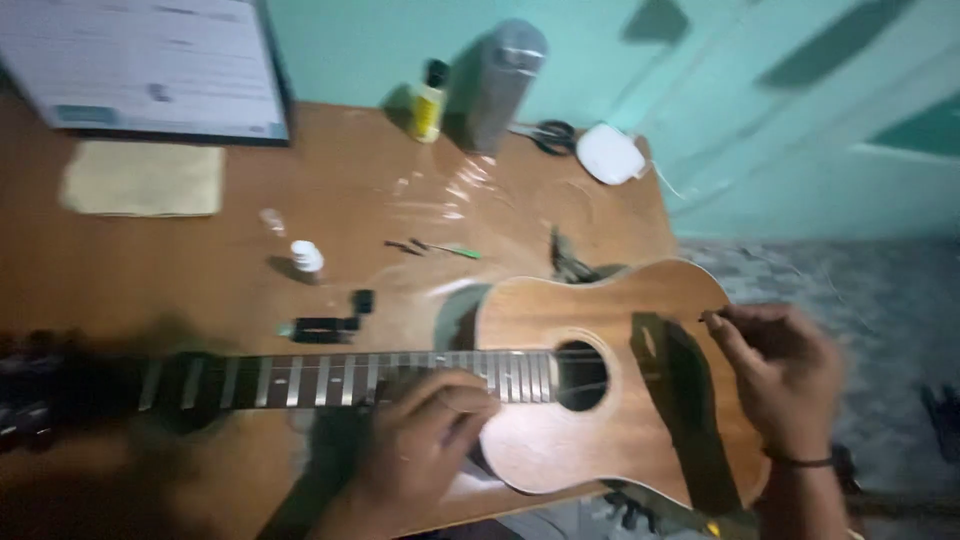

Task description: The person replaces the strings on an acoustic guitar. They thread a new string through the bridge, pull it along the fretboard, and wind it onto the tuning peg at the headstock. This process is repeated for multiple strings.

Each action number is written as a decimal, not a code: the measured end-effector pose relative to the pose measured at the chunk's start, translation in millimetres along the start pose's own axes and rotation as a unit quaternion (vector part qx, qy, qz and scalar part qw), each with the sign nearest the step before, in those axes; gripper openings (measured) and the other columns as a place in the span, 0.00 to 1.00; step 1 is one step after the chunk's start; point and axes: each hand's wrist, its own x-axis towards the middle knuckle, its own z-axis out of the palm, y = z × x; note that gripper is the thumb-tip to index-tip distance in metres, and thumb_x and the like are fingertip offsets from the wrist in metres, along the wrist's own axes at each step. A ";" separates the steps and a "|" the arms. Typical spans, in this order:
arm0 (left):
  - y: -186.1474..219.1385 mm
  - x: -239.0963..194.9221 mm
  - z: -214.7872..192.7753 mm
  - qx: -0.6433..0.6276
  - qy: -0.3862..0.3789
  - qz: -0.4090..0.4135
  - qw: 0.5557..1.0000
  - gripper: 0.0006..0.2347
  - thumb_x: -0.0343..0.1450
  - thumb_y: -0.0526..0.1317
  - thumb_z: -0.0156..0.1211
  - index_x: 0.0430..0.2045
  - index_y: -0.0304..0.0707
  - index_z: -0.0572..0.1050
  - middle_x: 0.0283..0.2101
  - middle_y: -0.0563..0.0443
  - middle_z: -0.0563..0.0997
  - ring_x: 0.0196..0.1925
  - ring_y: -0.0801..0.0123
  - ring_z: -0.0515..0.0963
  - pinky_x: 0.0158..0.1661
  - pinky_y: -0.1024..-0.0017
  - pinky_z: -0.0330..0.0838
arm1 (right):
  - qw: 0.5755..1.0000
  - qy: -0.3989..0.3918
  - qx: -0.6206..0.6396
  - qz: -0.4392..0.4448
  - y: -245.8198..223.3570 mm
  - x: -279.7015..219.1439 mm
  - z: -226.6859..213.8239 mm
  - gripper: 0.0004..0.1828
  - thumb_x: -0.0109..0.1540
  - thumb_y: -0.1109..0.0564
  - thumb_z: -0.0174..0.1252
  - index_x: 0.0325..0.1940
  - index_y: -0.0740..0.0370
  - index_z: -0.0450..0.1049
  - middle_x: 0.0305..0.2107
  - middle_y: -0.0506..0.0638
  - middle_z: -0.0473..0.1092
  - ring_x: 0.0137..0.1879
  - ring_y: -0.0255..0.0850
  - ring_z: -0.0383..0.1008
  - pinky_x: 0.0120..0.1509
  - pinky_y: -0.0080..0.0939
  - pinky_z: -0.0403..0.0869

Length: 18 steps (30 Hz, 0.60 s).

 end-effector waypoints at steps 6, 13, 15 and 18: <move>-16.6 -18.3 15.6 0.015 -0.042 -0.048 0.998 0.03 0.68 0.37 0.65 0.32 0.45 0.80 0.39 0.50 0.85 0.39 0.64 0.85 0.42 0.66 0.73 | 0.994 0.073 0.053 0.069 57.9 -44.7 -4.2 0.05 0.62 0.63 0.67 0.41 0.64 0.78 0.36 0.53 0.79 0.41 0.36 0.79 0.48 0.32 0.76; -22.0 -23.8 18.8 0.081 -0.069 -0.083 0.991 0.05 0.70 0.40 0.59 0.32 0.41 0.76 0.36 0.46 0.82 0.36 0.63 0.83 0.37 0.68 0.77 | 0.989 0.069 0.110 0.070 54.6 -53.1 4.1 0.04 0.61 0.63 0.67 0.38 0.63 0.77 0.36 0.53 0.80 0.41 0.35 0.81 0.49 0.32 0.79; -11.7 -15.3 18.0 0.066 -0.058 -0.063 0.994 0.05 0.71 0.41 0.57 0.31 0.40 0.76 0.35 0.46 0.82 0.36 0.63 0.83 0.38 0.69 0.77 | 0.993 0.063 0.087 0.041 52.9 -52.9 1.0 0.04 0.61 0.63 0.67 0.38 0.63 0.78 0.36 0.52 0.79 0.42 0.36 0.81 0.50 0.32 0.78; -6.6 -13.3 16.8 0.050 -0.062 -0.065 0.995 0.06 0.72 0.40 0.56 0.30 0.38 0.76 0.35 0.45 0.82 0.37 0.63 0.83 0.40 0.68 0.77 | 0.998 0.047 0.033 -0.016 51.0 -52.2 -2.1 0.03 0.61 0.62 0.66 0.38 0.62 0.79 0.36 0.51 0.80 0.43 0.37 0.81 0.49 0.33 0.78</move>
